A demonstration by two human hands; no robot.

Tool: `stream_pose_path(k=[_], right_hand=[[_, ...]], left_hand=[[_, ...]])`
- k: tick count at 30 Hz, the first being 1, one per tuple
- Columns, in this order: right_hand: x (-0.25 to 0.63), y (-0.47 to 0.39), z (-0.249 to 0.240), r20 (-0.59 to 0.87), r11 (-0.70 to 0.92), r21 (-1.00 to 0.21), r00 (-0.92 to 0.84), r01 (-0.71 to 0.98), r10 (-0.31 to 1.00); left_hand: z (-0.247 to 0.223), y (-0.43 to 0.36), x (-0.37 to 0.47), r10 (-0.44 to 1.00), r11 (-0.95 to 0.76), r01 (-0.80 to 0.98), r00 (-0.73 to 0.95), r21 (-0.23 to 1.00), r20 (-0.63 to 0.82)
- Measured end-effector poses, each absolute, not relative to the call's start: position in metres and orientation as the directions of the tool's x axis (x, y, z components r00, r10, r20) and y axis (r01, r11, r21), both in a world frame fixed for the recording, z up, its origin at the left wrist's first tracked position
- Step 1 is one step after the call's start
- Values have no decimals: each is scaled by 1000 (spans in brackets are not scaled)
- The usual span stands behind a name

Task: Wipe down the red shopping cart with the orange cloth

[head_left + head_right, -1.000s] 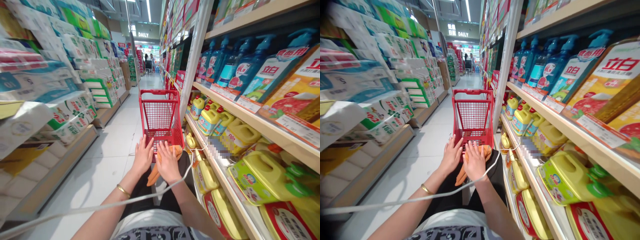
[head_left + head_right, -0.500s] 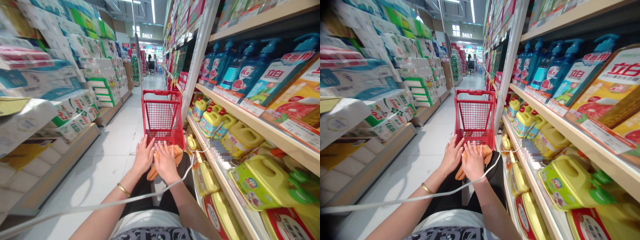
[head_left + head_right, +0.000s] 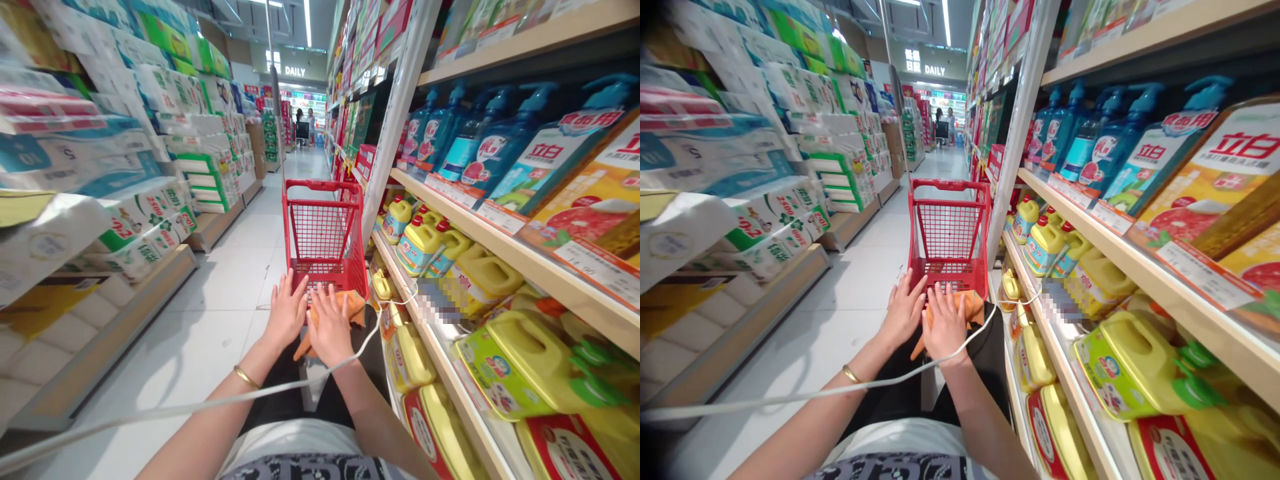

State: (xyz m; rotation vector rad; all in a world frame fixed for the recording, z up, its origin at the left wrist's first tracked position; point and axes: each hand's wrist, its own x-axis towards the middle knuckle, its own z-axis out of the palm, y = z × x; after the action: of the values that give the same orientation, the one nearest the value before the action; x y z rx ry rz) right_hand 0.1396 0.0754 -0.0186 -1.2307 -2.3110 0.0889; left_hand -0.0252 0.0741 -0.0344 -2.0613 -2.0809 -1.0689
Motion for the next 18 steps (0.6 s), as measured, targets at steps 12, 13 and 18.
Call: stream_pose_path(k=[12,13,18], right_hand=[[169,90,-22,424,428,-276,-291,861,858],[156,83,-23,420,491,-273,-356,827,834],[145,77,-21,415,584,-279,-452,763,790]], left_hand=[[-39,78,-24,868,-100,884,-146,456,474],[-39,77,-25,872,-96,886,-144,453,467],[-35,75,-28,885,-104,892,-119,439,450]])
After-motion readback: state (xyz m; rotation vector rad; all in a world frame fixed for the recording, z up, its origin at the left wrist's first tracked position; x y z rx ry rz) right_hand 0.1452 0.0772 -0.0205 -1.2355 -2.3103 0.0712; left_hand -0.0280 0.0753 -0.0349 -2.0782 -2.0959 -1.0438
